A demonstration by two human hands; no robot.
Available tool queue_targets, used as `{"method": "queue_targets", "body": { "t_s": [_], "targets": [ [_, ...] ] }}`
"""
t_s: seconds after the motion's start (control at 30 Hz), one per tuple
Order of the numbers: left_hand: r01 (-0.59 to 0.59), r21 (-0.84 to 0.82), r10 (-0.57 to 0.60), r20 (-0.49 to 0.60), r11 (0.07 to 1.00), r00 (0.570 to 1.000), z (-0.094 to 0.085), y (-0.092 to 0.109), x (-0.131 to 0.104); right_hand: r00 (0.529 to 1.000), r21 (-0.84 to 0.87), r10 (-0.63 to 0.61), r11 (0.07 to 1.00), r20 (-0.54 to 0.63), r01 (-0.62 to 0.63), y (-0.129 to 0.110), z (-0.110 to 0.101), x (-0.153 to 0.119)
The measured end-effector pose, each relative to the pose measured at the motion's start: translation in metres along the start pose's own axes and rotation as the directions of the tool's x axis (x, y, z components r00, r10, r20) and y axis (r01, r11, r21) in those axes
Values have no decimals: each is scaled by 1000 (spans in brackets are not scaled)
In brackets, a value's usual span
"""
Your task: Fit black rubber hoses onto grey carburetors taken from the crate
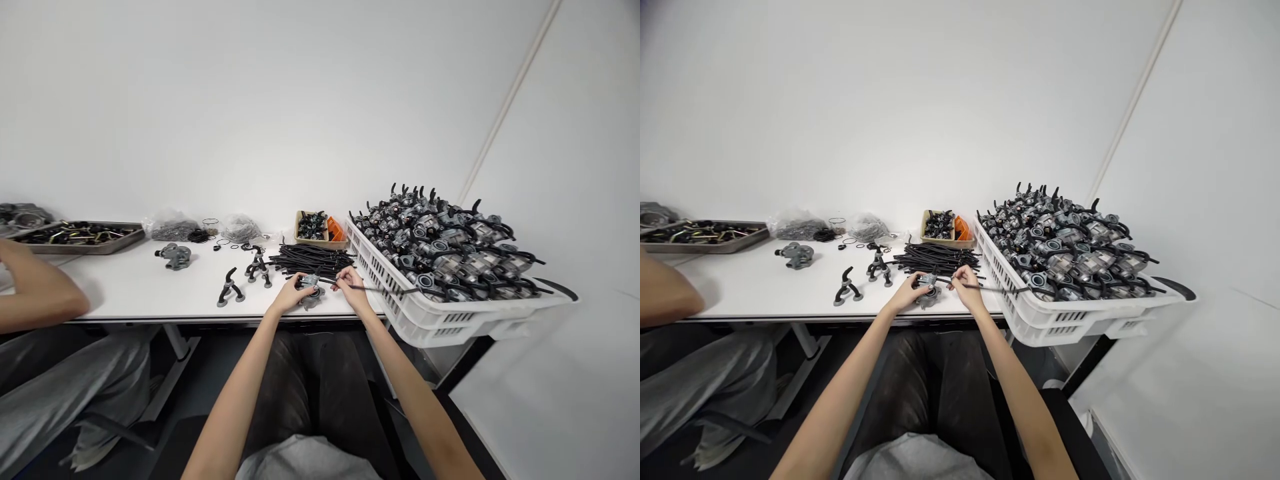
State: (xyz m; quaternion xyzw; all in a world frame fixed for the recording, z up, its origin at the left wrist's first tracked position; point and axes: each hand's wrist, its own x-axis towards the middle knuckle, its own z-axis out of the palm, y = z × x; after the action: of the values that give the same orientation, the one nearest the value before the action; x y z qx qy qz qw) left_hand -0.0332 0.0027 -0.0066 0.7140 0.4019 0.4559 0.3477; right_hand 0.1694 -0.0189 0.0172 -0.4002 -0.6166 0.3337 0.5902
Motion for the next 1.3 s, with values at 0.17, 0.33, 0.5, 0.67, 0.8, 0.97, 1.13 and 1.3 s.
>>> {"method": "queue_targets", "body": {
  "t_s": [0.17,0.33,0.5,0.67,0.8,0.97,1.13,1.3],
  "targets": [
    [47,16,-46,-74,999,996,0,-2,2,998,55,48,997,40,-50,-10,-10,-56],
    [92,49,-85,-128,995,988,1,-3,4,982,-23,169,986,83,-168,-22,-24,-98],
    [119,80,-105,-167,990,980,2,-4,5,942,-111,291,955,165,-276,-27,-28,-128],
    [119,102,-99,-180,988,979,3,-4,4,963,41,243,968,112,-249,-16,-25,-122],
    [110,121,-88,-175,987,981,2,-5,5,986,283,146,945,79,-163,-13,-27,-105],
    [119,151,-91,-178,981,980,2,-5,5,995,296,-4,955,-96,32,-19,-36,-103],
    [134,198,-90,-217,971,972,2,-1,3,989,245,29,970,-147,8,-18,-39,-101],
    [132,244,-70,-250,961,966,4,5,-2,974,225,165,966,-156,-128,-7,-26,-88]
  ]
}}
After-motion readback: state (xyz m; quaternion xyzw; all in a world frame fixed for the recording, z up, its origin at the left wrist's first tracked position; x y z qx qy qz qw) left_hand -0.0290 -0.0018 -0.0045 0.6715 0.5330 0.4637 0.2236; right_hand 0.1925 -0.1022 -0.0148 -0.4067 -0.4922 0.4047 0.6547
